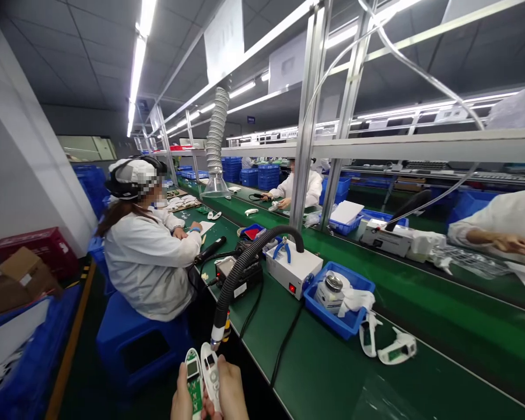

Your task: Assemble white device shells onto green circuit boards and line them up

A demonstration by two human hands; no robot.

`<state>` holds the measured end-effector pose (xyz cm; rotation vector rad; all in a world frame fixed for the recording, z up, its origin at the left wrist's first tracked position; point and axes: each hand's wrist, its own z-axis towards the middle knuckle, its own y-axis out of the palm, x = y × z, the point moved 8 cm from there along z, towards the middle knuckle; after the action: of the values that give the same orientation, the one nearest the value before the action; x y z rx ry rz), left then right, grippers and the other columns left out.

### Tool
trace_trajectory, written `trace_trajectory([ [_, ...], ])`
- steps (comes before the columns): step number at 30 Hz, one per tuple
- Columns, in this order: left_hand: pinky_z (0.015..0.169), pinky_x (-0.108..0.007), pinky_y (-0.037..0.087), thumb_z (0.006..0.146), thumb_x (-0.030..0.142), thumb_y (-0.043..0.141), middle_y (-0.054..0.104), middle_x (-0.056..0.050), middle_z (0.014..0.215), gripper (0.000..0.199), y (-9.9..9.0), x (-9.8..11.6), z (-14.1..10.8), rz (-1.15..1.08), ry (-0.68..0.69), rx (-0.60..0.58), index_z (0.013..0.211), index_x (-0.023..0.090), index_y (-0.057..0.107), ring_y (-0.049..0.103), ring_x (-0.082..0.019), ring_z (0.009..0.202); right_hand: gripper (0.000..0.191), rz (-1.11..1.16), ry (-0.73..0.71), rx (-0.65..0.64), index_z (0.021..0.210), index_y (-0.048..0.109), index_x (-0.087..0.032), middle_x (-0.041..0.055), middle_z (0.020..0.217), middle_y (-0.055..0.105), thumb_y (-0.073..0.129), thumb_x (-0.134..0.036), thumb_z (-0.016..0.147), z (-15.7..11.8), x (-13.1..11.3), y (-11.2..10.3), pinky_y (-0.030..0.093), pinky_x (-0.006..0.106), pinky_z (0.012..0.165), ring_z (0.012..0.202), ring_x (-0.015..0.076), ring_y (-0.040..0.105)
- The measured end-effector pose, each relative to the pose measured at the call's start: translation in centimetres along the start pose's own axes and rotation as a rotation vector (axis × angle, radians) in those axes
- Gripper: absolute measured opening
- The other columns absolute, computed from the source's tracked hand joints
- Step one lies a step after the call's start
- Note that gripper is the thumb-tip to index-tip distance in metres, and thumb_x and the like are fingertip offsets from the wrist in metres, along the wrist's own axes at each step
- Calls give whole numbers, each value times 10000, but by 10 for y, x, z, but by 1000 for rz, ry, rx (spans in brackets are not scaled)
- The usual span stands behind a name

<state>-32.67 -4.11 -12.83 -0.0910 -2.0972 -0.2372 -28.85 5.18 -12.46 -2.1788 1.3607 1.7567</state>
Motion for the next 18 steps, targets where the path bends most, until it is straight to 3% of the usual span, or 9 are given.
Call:
trace_trajectory([
  [3, 328, -217, 319, 704, 779, 478, 508, -26, 351, 694, -10, 8, -1, -106, -57, 2, 444, 141, 568, 431, -116, 294, 634, 4, 11, -3, 500, 513, -179, -1, 345, 505, 572, -794, 645, 2, 3, 15, 287, 190, 245, 237, 93, 405],
  [7, 338, -204, 314, 720, 746, 513, 514, 0, 377, 636, 5, 13, -7, -165, -44, -53, 508, 149, 574, 437, -106, 321, 631, 17, -8, 37, 514, 499, -185, -19, 354, 498, 565, -799, 645, 0, -6, 11, 284, 188, 242, 235, 82, 387],
  [12, 336, -208, 288, 691, 763, 535, 496, 7, 362, 636, 30, -2, -18, -102, -58, -172, 524, 151, 582, 425, -111, 314, 643, 13, -38, 65, 541, 520, -175, -8, 357, 513, 574, -807, 646, -21, -22, -15, 239, 177, 238, 237, 86, 394],
  [15, 332, -223, 298, 654, 784, 545, 488, -15, 337, 654, 30, -25, -31, -6, -160, -170, 463, 158, 551, 429, -126, 300, 676, 27, -13, 26, 523, 552, -150, 16, 362, 524, 573, -813, 653, -42, -18, -38, 234, 172, 258, 250, 86, 412],
  [18, 349, -205, 330, 621, 775, 595, 501, 4, 368, 631, 23, -43, -48, -80, -250, -122, 576, 146, 608, 453, -113, 316, 701, 116, 51, -15, 526, 621, -107, 62, 403, 572, 609, -797, 644, -68, -5, -64, 328, 174, 341, 321, 101, 493],
])
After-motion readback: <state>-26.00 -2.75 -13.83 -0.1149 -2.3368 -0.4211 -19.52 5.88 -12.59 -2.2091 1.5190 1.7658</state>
